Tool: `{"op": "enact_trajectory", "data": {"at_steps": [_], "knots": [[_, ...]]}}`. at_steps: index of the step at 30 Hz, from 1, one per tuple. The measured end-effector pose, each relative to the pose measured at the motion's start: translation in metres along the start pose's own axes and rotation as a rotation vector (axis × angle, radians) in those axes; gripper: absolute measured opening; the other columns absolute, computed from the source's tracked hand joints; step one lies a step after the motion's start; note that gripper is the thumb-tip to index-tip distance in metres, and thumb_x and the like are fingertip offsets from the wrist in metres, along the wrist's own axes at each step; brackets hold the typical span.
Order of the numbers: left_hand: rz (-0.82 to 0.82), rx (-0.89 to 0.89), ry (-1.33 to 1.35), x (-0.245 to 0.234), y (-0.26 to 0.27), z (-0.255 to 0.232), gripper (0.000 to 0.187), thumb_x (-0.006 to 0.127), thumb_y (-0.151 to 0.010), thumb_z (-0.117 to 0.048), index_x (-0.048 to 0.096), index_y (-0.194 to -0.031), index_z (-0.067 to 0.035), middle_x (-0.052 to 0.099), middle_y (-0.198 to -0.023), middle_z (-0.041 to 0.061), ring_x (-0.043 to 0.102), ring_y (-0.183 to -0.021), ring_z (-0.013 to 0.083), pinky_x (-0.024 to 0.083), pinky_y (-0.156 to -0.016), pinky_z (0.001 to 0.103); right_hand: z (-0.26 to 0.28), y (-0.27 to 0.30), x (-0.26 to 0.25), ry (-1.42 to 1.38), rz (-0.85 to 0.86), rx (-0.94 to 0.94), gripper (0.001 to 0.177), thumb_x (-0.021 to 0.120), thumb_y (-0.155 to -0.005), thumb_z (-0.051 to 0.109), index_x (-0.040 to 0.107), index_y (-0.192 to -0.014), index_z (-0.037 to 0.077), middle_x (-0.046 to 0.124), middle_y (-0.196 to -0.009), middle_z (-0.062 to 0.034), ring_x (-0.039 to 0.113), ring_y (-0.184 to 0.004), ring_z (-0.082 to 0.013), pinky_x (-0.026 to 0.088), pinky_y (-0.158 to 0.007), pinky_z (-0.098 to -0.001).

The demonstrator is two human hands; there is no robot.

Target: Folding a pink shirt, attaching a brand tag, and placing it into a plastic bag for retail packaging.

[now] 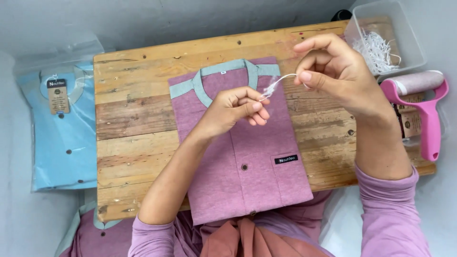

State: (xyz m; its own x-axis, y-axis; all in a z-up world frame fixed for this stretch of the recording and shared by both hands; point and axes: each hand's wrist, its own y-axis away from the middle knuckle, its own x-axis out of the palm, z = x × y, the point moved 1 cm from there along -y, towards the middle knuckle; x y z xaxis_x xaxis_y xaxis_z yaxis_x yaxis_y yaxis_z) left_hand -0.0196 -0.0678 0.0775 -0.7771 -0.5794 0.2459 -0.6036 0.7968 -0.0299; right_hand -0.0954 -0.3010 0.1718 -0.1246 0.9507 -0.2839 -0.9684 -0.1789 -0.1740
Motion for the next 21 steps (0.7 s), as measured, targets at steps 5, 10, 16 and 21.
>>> {"op": "enact_trajectory", "data": {"at_steps": [5,10,16,21], "knots": [[-0.037,-0.027,0.054,-0.007,0.003,0.000,0.019,0.064,-0.097,-0.012,0.069,-0.108,0.003,0.077,-0.089,0.017,0.076,-0.075,0.0207,0.062,-0.065,0.024,-0.021,0.013,-0.020,-0.032,-0.053,0.007,0.043,0.060,-0.101,0.003,0.046,-0.141,0.002,0.063,-0.103,-0.0100,0.062,-0.091,-0.0121,0.051,-0.075,-0.0184],[-0.094,-0.055,-0.044,-0.009,0.006,0.001,0.016,0.069,-0.093,-0.011,0.072,-0.104,0.000,0.079,-0.097,0.015,0.074,-0.075,0.0161,0.060,-0.066,0.022,-0.046,0.040,-0.087,0.369,-0.328,-0.173,0.033,0.057,-0.119,-0.021,0.046,-0.150,-0.015,0.060,-0.120,-0.0254,0.062,-0.100,-0.0270,0.055,-0.089,-0.0283],[-0.117,-0.027,-0.165,-0.008,0.008,0.003,0.012,0.072,-0.093,-0.015,0.077,-0.097,-0.006,0.064,-0.093,0.000,0.053,-0.072,0.0082,0.044,-0.066,0.022,-0.106,0.066,-0.188,0.465,-0.624,0.011,0.012,0.062,-0.114,-0.009,0.065,-0.123,-0.003,0.070,-0.111,-0.0094,0.060,-0.088,-0.0101,0.054,-0.084,-0.0198],[-0.137,-0.085,-0.176,-0.004,0.004,0.009,0.016,0.074,-0.090,-0.018,0.077,-0.099,-0.005,0.073,-0.093,0.004,0.059,-0.074,0.0104,0.052,-0.069,0.023,-0.109,0.066,-0.194,0.817,-0.587,0.060,0.037,0.066,-0.099,-0.015,0.067,-0.135,-0.006,0.071,-0.114,-0.0186,0.069,-0.095,-0.0246,0.056,-0.079,-0.0329]]}}
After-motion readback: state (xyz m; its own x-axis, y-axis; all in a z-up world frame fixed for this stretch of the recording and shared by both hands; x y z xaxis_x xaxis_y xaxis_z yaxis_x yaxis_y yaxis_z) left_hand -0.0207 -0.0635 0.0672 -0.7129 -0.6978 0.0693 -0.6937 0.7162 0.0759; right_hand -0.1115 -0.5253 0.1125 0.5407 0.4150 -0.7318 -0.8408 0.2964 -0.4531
